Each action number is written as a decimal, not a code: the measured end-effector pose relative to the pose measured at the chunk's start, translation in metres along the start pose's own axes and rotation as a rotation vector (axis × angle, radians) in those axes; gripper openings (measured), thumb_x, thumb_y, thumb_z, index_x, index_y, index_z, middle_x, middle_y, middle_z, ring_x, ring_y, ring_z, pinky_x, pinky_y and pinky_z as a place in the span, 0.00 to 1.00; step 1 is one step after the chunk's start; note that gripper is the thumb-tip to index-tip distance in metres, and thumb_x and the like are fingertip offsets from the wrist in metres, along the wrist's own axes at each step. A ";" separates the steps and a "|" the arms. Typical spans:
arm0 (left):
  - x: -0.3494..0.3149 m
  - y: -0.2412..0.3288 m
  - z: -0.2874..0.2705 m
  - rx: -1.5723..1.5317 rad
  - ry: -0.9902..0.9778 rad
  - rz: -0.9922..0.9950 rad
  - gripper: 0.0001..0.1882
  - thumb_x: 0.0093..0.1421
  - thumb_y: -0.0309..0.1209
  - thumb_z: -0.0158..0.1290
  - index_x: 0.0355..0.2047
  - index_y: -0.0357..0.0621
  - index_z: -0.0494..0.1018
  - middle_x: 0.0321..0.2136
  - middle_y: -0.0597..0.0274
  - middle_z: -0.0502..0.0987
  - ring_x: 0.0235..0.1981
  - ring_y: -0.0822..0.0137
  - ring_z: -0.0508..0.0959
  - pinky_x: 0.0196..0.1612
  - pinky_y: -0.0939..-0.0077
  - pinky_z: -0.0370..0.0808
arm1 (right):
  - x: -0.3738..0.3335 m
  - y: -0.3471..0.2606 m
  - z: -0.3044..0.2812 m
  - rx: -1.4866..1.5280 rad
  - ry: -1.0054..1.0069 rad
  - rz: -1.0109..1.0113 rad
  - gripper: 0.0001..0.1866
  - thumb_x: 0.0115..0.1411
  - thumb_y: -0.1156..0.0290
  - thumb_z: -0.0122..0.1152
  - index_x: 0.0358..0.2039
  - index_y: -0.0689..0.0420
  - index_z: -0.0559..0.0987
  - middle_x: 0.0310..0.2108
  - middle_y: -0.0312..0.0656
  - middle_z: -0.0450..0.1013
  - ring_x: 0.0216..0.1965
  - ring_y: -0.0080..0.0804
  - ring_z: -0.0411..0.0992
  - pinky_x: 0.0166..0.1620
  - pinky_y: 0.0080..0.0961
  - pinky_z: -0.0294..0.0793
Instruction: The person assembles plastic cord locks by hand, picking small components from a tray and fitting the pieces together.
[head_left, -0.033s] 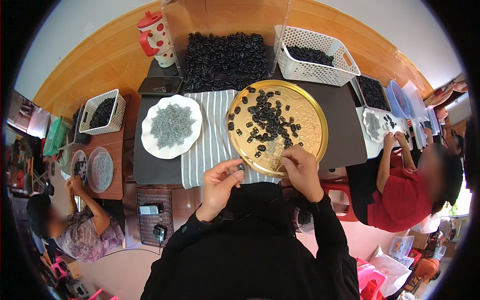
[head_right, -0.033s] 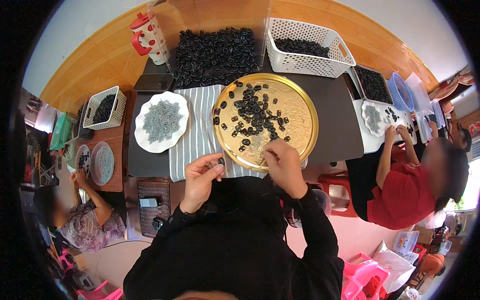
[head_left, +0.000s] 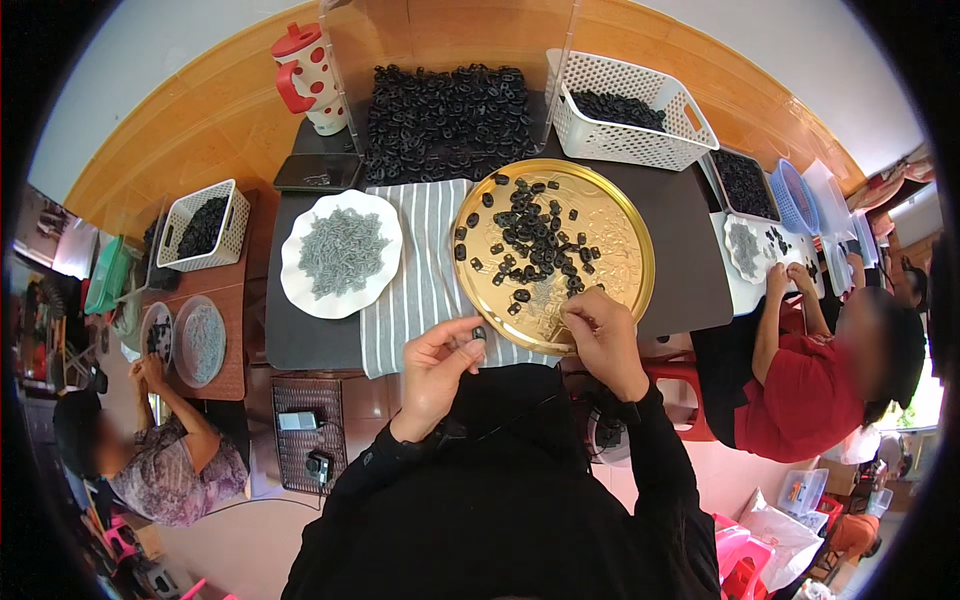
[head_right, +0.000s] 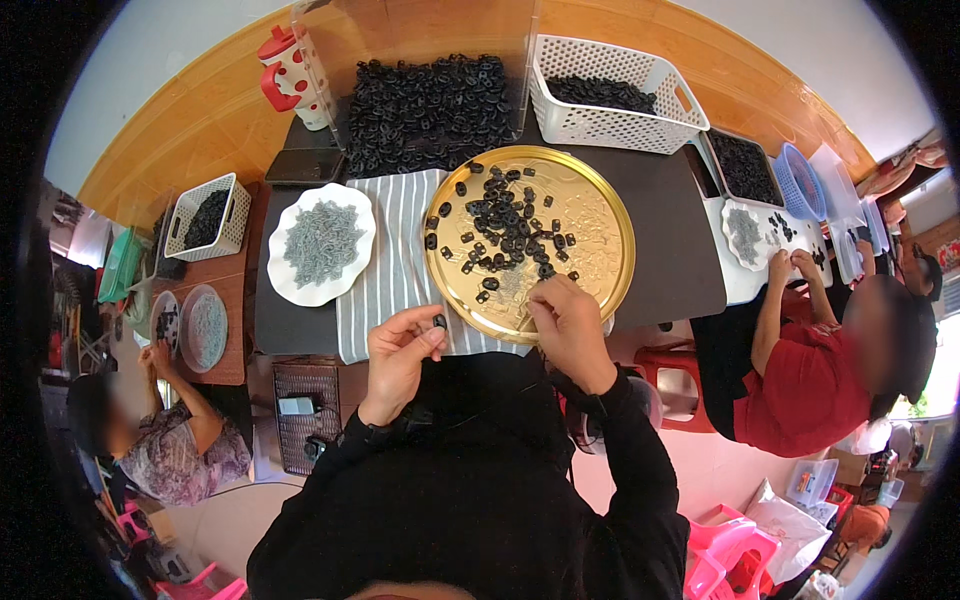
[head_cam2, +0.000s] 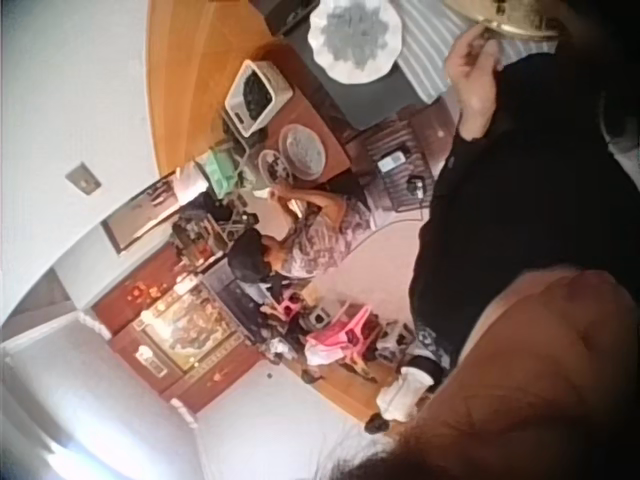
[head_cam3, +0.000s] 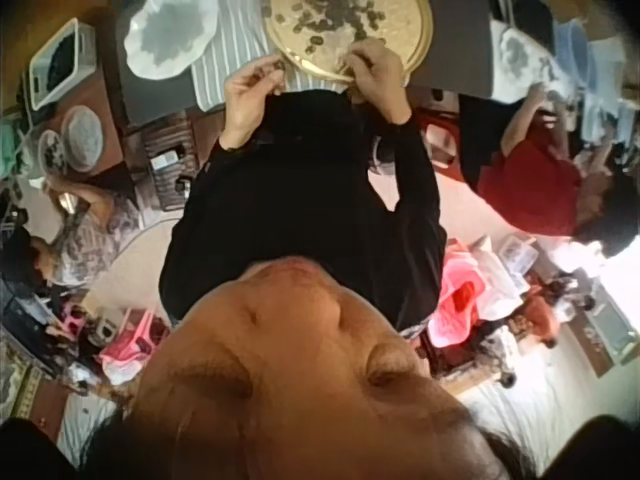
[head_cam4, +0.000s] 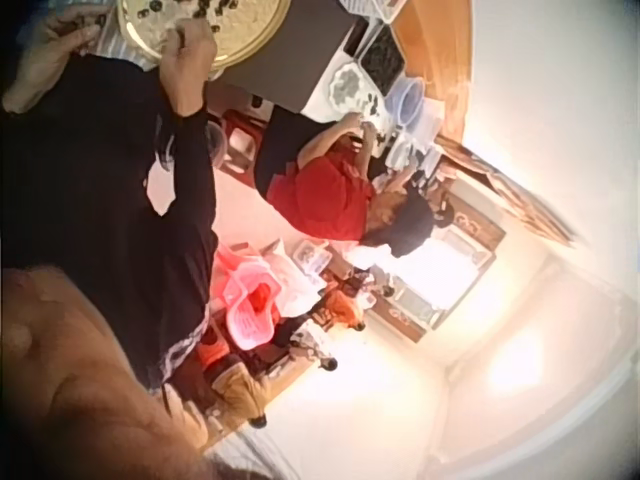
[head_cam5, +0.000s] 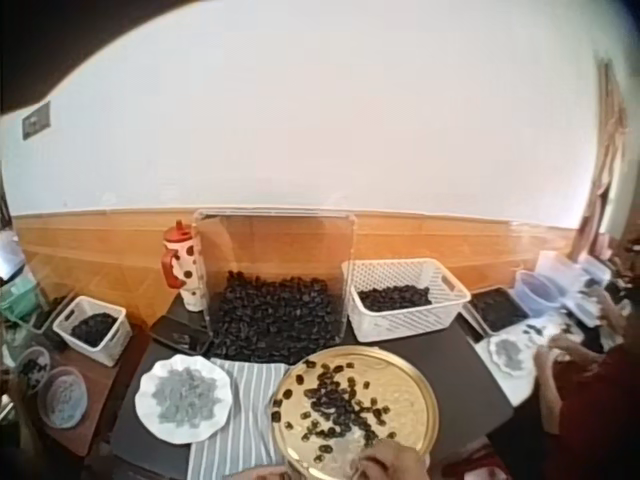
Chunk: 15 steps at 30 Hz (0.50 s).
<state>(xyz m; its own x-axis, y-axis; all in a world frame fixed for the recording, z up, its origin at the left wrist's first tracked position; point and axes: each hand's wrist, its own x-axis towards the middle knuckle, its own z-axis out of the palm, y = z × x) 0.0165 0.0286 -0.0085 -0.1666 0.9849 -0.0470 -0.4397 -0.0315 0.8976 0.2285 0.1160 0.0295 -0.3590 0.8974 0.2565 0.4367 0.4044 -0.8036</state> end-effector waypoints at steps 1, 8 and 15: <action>0.000 0.000 0.000 -0.003 -0.005 -0.004 0.14 0.56 0.18 0.54 0.45 0.35 0.74 0.27 0.66 0.74 0.25 0.78 0.72 0.27 0.86 0.71 | 0.002 -0.002 -0.003 -0.036 -0.025 -0.034 0.03 0.50 0.81 0.56 0.28 0.63 0.75 0.24 0.46 0.69 0.26 0.41 0.70 0.30 0.28 0.69; 0.002 0.004 -0.002 0.027 -0.027 -0.003 0.15 0.56 0.17 0.54 0.45 0.35 0.74 0.26 0.66 0.74 0.25 0.78 0.72 0.28 0.85 0.71 | 0.011 -0.003 0.001 -0.383 -0.209 -0.290 0.05 0.46 0.80 0.54 0.26 0.62 0.71 0.24 0.48 0.69 0.30 0.47 0.69 0.34 0.38 0.69; 0.002 0.005 -0.011 0.033 -0.034 -0.009 0.15 0.56 0.17 0.54 0.45 0.35 0.74 0.26 0.65 0.74 0.26 0.78 0.73 0.27 0.85 0.72 | 0.012 -0.018 0.001 -0.639 -0.386 -0.599 0.05 0.44 0.76 0.55 0.24 0.59 0.70 0.24 0.42 0.68 0.29 0.40 0.70 0.35 0.32 0.68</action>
<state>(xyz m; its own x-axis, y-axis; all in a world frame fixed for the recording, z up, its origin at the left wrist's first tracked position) 0.0047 0.0282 -0.0093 -0.1323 0.9904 -0.0402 -0.4118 -0.0180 0.9111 0.2155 0.1189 0.0460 -0.8662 0.4365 0.2433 0.4192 0.8997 -0.1218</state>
